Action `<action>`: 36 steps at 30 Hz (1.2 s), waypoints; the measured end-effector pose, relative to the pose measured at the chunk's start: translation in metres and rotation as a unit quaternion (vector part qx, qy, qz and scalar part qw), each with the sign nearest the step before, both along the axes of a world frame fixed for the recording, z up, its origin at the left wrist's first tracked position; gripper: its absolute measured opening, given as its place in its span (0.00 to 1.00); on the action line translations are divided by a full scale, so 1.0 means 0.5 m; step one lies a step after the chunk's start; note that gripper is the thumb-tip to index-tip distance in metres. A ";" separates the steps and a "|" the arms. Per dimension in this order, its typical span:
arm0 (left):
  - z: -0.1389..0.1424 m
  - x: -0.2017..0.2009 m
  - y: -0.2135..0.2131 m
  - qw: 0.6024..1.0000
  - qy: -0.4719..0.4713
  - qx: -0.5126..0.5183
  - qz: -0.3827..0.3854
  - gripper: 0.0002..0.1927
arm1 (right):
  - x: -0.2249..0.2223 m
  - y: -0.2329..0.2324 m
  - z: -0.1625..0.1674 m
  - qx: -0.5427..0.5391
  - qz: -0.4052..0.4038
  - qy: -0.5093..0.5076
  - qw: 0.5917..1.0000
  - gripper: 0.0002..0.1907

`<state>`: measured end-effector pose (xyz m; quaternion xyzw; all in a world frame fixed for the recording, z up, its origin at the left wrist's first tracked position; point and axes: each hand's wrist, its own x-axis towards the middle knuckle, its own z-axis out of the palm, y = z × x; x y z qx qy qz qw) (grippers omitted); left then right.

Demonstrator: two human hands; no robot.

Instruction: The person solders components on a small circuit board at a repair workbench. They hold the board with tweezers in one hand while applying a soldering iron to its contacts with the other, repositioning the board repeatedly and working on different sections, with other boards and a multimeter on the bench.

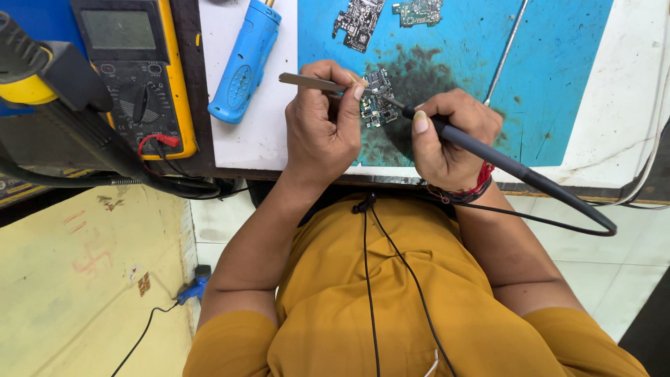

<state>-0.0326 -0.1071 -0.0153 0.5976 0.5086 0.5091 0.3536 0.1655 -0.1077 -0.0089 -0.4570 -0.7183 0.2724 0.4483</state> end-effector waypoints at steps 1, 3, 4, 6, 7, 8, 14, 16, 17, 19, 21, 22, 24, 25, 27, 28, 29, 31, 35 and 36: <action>0.000 0.001 0.000 1.000 0.000 0.001 -0.002 0.09 | 0.000 -0.001 0.000 -0.006 -0.002 0.001 1.000 0.05; 0.000 0.002 -0.001 1.000 -0.001 -0.004 -0.002 0.09 | 0.001 0.000 0.001 0.001 0.002 -0.005 1.000 0.05; 0.000 0.002 -0.001 1.000 -0.001 -0.006 -0.002 0.09 | 0.002 0.000 0.001 0.005 0.005 -0.007 1.000 0.05; 0.000 0.003 0.001 1.000 0.015 0.005 0.000 0.09 | 0.002 0.001 0.001 0.006 0.006 -0.001 1.000 0.05; 0.000 0.003 0.001 1.000 0.024 0.010 0.002 0.09 | 0.001 0.001 0.001 0.005 0.008 0.002 1.000 0.05; 0.001 0.002 0.000 1.000 0.021 0.005 0.003 0.09 | 0.001 0.000 0.002 0.005 0.007 -0.001 1.000 0.05; 0.004 0.003 -0.001 1.000 0.014 0.001 0.005 0.09 | 0.001 0.001 0.003 0.013 0.007 -0.009 1.000 0.05; 0.004 0.003 -0.001 1.000 0.013 0.001 0.002 0.09 | 0.001 0.000 0.003 0.002 0.003 -0.007 1.000 0.04; 0.005 0.003 -0.002 1.000 0.011 -0.003 0.002 0.09 | 0.002 0.000 0.003 0.004 0.003 -0.012 1.000 0.04; 0.005 0.003 -0.002 1.000 0.010 -0.010 0.003 0.09 | 0.003 0.001 0.003 0.009 0.005 -0.020 1.000 0.05; 0.006 0.004 -0.002 1.000 0.016 -0.005 0.006 0.09 | 0.003 0.001 0.003 0.010 0.010 -0.011 1.000 0.04; 0.006 0.004 -0.002 1.000 0.018 -0.002 0.007 0.09 | 0.003 0.001 0.004 0.010 0.013 -0.007 1.000 0.04; 0.007 0.003 -0.002 1.000 0.011 -0.010 0.004 0.09 | 0.002 0.001 0.003 0.008 0.008 -0.011 1.000 0.04; 0.007 0.003 -0.002 1.000 0.008 -0.015 0.002 0.09 | 0.003 0.001 0.002 0.007 0.006 -0.013 1.000 0.04; 0.006 0.006 -0.002 1.000 0.012 0.001 0.007 0.09 | 0.003 0.002 0.001 0.014 0.008 -0.008 1.000 0.05; 0.006 0.007 -0.001 1.000 0.015 0.009 0.010 0.09 | 0.003 0.002 0.001 0.017 0.010 -0.006 1.000 0.05; 0.005 0.006 -0.001 1.000 0.014 0.000 0.008 0.09 | 0.003 0.001 0.000 0.012 0.009 -0.007 1.000 0.05; 0.004 0.005 -0.001 1.000 0.009 -0.017 0.003 0.09 | 0.005 0.000 0.000 0.001 0.005 -0.012 1.000 0.05; 0.003 0.007 -0.001 1.000 0.016 -0.002 0.009 0.09 | 0.005 0.002 -0.002 0.019 0.011 -0.005 1.000 0.05; 0.004 0.006 -0.001 1.000 0.014 -0.001 0.008 0.09 | 0.005 0.002 -0.001 0.015 0.010 -0.007 1.000 0.05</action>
